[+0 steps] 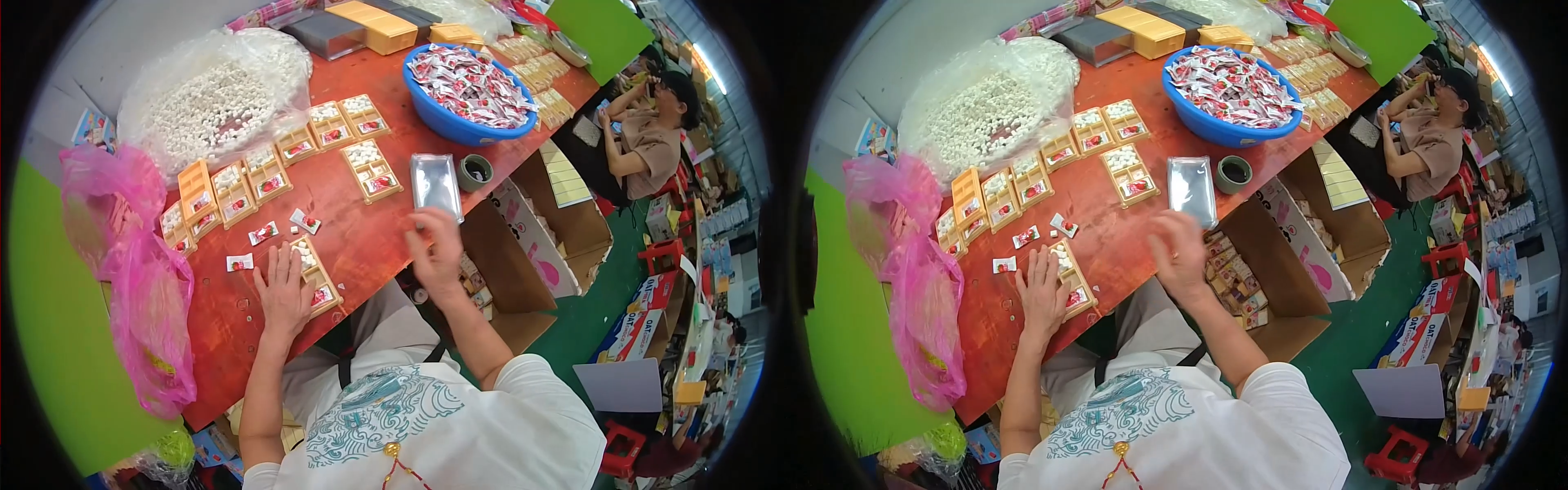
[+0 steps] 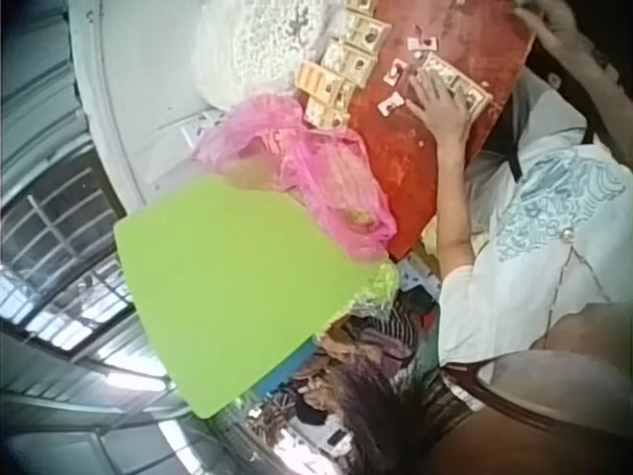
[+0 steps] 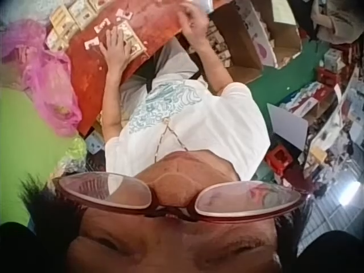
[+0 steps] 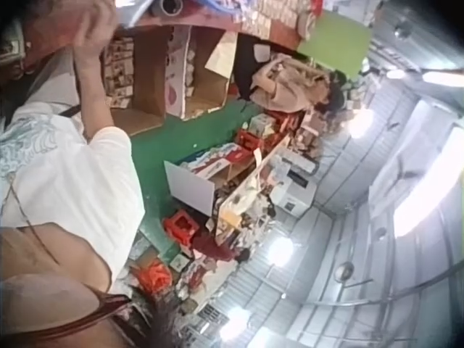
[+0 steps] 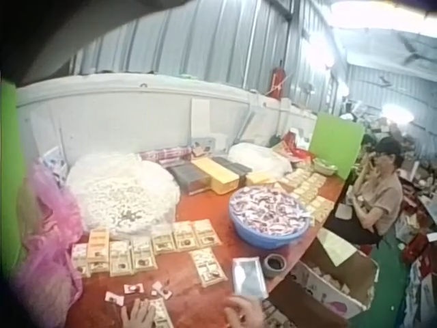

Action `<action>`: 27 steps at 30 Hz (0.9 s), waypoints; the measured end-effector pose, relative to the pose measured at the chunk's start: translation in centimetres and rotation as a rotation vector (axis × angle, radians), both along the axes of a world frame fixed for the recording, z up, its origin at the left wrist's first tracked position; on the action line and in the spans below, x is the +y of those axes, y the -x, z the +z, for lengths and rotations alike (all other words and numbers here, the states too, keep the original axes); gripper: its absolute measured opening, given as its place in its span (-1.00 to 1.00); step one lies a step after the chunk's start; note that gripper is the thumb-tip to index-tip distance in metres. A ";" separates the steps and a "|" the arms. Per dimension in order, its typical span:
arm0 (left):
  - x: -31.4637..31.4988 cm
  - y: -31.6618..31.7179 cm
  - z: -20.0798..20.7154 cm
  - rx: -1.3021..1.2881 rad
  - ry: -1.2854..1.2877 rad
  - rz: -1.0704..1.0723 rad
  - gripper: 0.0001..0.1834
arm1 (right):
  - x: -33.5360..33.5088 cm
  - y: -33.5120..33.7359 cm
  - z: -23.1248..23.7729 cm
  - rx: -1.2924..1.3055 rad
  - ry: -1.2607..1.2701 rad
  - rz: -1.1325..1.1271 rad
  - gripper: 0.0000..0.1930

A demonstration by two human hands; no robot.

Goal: Packaging small square objects into plastic sleeves and attaching them to decorative cards.

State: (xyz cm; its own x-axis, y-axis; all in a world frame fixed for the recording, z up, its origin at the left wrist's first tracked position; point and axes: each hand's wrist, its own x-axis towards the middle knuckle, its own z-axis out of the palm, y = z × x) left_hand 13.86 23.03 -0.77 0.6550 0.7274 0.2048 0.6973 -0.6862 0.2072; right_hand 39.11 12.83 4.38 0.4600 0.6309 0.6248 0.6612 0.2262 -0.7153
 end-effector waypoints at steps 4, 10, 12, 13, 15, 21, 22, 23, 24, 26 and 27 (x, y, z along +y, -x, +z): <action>0.3 0.4 0.5 -0.057 0.068 0.024 -0.33 | -1.4 -7.1 -0.7 0.102 -0.036 -0.327 -0.39; -0.2 1.5 0.2 -0.236 0.101 0.097 -0.35 | 0.6 -16.7 -8.1 -0.010 0.081 -0.368 0.10; -0.6 2.0 0.0 -0.287 0.109 0.098 -0.36 | 1.5 -17.2 -8.5 0.007 0.095 -0.350 0.15; -0.9 2.2 0.0 -0.338 0.122 0.103 -0.37 | 2.0 -17.4 -8.4 0.030 0.079 -0.330 0.16; -1.1 2.0 0.3 -0.347 0.138 0.118 -0.38 | 2.8 -17.6 -8.0 0.026 0.081 -0.329 0.17; -0.8 1.8 0.1 -0.365 0.138 0.140 -0.38 | 3.8 -17.7 -7.8 0.084 0.063 -0.347 0.12; -0.8 1.7 0.0 -0.360 0.144 0.152 -0.38 | 3.8 -17.7 -7.8 0.085 0.062 -0.352 0.12; -0.8 1.6 0.0 -0.358 0.145 0.145 -0.38 | 3.8 -17.8 -7.7 0.057 0.046 -0.360 0.10; -0.8 1.7 0.2 -0.360 0.160 0.157 -0.39 | 3.8 -17.5 -7.4 0.029 0.030 -0.363 0.09; -0.8 1.7 0.2 -0.358 0.176 0.161 -0.39 | 3.1 -17.1 -6.5 0.034 0.050 -0.357 0.06; -0.8 1.7 0.2 -0.360 0.179 0.173 -0.39 | 2.7 -16.7 -5.7 0.044 0.007 -0.292 0.04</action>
